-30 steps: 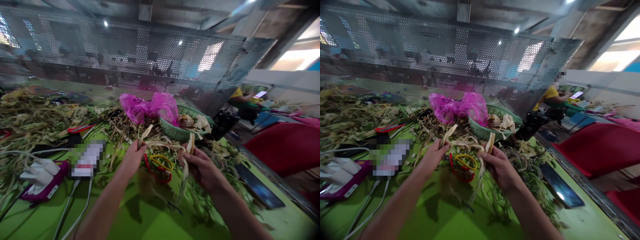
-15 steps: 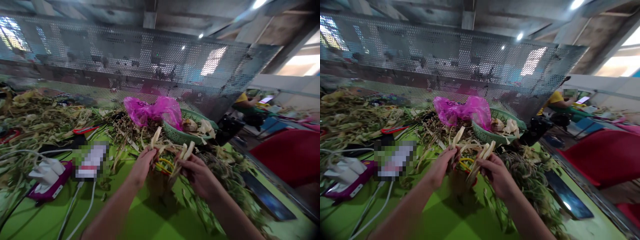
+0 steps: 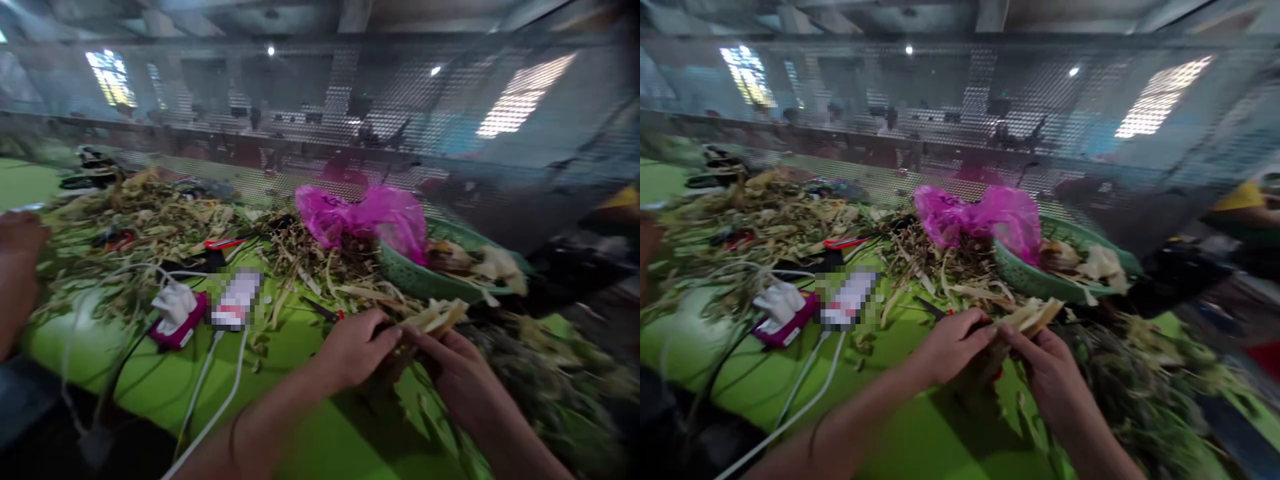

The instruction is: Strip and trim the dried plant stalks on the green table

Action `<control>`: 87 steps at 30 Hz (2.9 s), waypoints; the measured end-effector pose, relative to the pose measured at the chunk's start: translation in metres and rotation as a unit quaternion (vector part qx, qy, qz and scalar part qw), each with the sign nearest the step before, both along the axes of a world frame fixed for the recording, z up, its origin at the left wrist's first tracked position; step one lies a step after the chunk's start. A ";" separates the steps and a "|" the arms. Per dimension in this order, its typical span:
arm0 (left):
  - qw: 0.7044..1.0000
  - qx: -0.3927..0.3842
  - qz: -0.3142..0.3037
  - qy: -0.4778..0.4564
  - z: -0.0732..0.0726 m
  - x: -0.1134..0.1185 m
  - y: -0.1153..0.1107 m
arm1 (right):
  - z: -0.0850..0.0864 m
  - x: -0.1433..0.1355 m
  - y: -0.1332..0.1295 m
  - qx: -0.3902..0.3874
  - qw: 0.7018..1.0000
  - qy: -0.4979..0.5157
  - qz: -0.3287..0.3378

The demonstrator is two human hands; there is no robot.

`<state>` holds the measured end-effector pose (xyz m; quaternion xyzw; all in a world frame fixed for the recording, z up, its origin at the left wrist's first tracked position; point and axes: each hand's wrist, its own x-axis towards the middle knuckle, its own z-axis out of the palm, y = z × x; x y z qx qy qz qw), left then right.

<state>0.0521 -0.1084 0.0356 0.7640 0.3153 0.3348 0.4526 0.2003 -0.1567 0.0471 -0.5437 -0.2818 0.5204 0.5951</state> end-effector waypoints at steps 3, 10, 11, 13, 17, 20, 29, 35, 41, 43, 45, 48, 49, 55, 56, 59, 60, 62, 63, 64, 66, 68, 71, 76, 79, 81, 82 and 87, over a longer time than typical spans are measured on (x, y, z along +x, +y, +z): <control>0.998 0.041 0.045 -0.010 -0.001 -0.002 0.006 | 0.000 -0.001 0.004 -0.013 1.000 0.002 -0.010; 0.992 0.090 0.083 -0.023 -0.002 -0.002 0.006 | -0.001 -0.007 0.005 -0.050 0.999 0.004 0.011; 0.992 0.089 0.084 -0.024 -0.002 -0.002 0.006 | -0.001 -0.008 0.005 -0.048 0.999 0.002 0.016; 0.993 0.077 0.085 -0.034 -0.002 0.000 0.005 | -0.001 -0.008 0.005 -0.034 0.999 0.001 0.023; 0.994 0.022 0.082 -0.074 -0.003 0.007 0.004 | -0.005 -0.009 0.004 0.006 0.999 0.006 0.043; 0.987 -0.069 0.074 -0.127 -0.004 0.011 0.003 | -0.009 -0.008 0.004 0.053 0.997 -0.022 0.047; 0.975 -0.152 0.030 -0.156 -0.006 0.006 0.006 | -0.006 -0.005 0.002 0.117 0.988 -0.091 0.038; 0.990 -0.074 0.052 -0.111 -0.004 0.009 0.001 | -0.008 -0.005 0.000 0.128 0.985 -0.104 0.046; 0.983 -0.104 0.069 -0.135 -0.007 0.014 -0.003 | -0.011 -0.002 0.002 0.111 0.987 -0.094 0.064; 0.978 -0.133 0.064 -0.149 -0.007 0.015 -0.004 | -0.010 -0.002 0.003 0.106 0.989 -0.083 0.065; 0.973 -0.157 0.061 -0.155 -0.006 0.016 -0.006 | -0.009 -0.003 0.004 0.100 0.990 -0.070 0.075; 0.980 -0.122 0.077 -0.138 -0.006 0.017 -0.007 | -0.006 -0.004 0.004 0.090 0.991 -0.047 0.089; 0.984 -0.089 0.088 -0.124 -0.006 0.017 -0.006 | -0.006 -0.005 0.004 0.086 0.991 -0.040 0.093; 0.978 -0.040 0.167 -0.117 -0.008 0.006 0.011 | -0.001 -0.013 -0.005 0.055 0.989 -0.045 0.129; 0.975 -0.074 0.160 -0.136 -0.007 0.003 0.014 | 0.001 -0.013 -0.006 0.059 0.991 -0.049 0.113; 0.945 -0.209 0.125 -0.219 -0.004 -0.003 0.022 | 0.006 -0.011 -0.006 0.073 0.994 -0.045 0.070; 0.930 -0.242 0.124 -0.247 -0.002 -0.005 0.024 | 0.008 -0.009 -0.006 0.075 0.994 -0.041 0.063; 0.906 -0.268 0.152 -0.291 0.001 -0.012 0.032 | 0.013 -0.002 -0.006 0.083 0.995 -0.028 0.051; 0.896 -0.264 0.180 -0.307 0.003 -0.017 0.037 | 0.016 0.003 -0.007 0.091 0.995 -0.017 0.040; 0.885 -0.256 0.214 -0.326 0.004 -0.022 0.042 | 0.018 0.008 -0.007 0.103 0.994 -0.004 0.027; 0.860 -0.234 0.268 -0.366 0.007 -0.035 0.054 | 0.025 0.021 -0.007 0.129 0.991 0.021 0.001; 0.843 -0.207 0.305 -0.391 0.009 -0.044 0.062 | 0.030 0.033 -0.007 0.150 0.987 0.039 -0.028; 0.859 -0.178 0.302 -0.374 0.012 -0.046 0.060 | 0.034 0.039 -0.006 0.159 0.984 0.033 -0.068; 0.938 -0.216 0.080 -0.258 0.013 -0.023 0.030 | 0.026 0.016 -0.002 0.120 0.992 -0.024 -0.029; 0.943 -0.230 -0.023 -0.242 0.010 -0.010 0.016 | 0.017 0.002 0.001 0.126 0.990 -0.056 0.002; 0.943 -0.225 -0.054 -0.239 0.008 -0.005 0.012 | 0.012 -0.002 0.003 0.137 0.987 -0.080 0.006; 0.945 -0.219 -0.060 -0.235 0.006 -0.003 0.011 | 0.010 -0.003 0.005 0.143 0.985 -0.092 0.006; 0.926 -0.265 -0.090 -0.254 0.002 0.004 0.003 | 0.003 -0.005 0.009 0.172 0.976 -0.129 0.032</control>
